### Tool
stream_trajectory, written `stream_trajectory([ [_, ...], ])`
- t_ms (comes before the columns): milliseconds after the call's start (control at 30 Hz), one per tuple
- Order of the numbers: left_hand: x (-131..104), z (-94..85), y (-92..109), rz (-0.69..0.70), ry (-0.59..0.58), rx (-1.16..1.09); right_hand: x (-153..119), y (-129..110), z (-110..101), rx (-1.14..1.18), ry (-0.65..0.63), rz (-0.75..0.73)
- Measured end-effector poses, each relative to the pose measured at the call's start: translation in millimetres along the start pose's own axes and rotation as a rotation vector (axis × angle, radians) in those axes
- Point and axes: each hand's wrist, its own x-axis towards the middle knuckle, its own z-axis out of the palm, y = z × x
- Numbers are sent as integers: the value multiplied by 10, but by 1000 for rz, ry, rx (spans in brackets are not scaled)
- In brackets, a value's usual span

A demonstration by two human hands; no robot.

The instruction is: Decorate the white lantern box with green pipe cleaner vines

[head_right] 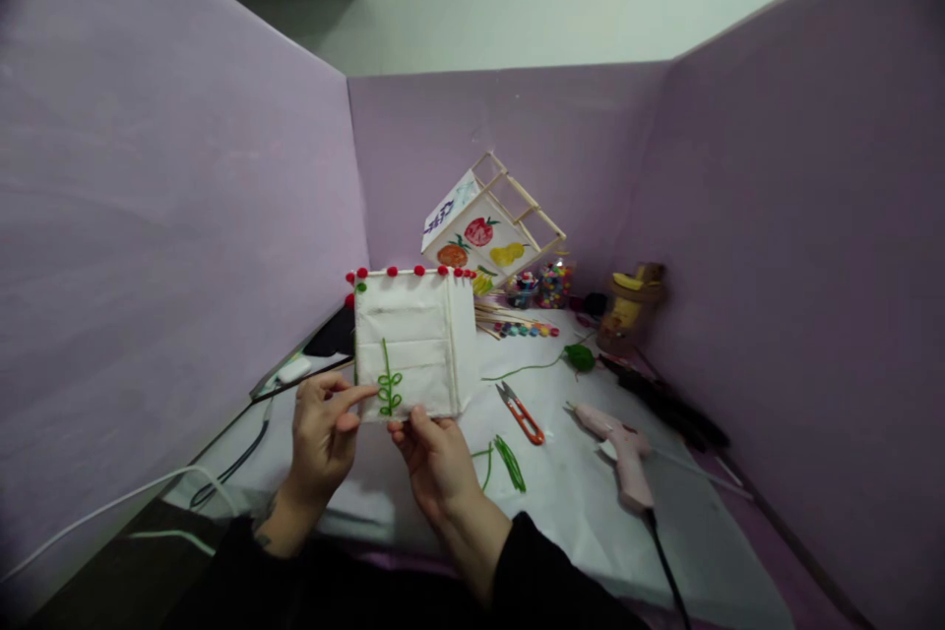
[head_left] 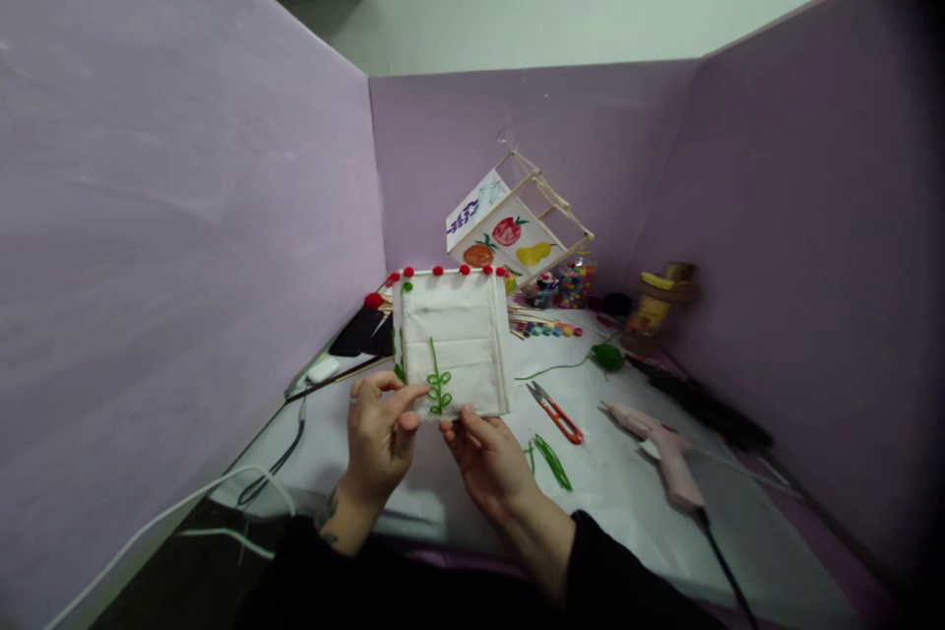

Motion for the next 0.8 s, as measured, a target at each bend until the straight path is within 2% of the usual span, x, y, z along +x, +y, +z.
stream_trajectory([
  [233,48,11,-25,-5,-31,3,-23,-7,38,16,38,13],
  [300,56,0,-35,-14,8,-16,-30,-13,57,18,47,11],
  [367,29,1,-40,-75,124,-36,-27,-23,71,23,55,7],
  [467,-113,44,-11,-340,341,-183,-8,-51,75,42,66,-3],
  [500,-183,71,14,-462,358,-285,1,-63,72,51,69,-8],
  [533,-259,101,46,-583,348,-389,10,-75,68,59,69,-12],
  [633,-445,200,171,-922,218,-713,29,-102,49,81,62,-19],
  [667,-477,229,212,-1025,233,-838,32,-108,41,85,62,-20],
  [700,-489,256,248,-1112,221,-943,35,-112,32,88,65,-19],
  [800,-447,320,309,-1302,68,-1139,41,-123,6,91,66,-22],
])
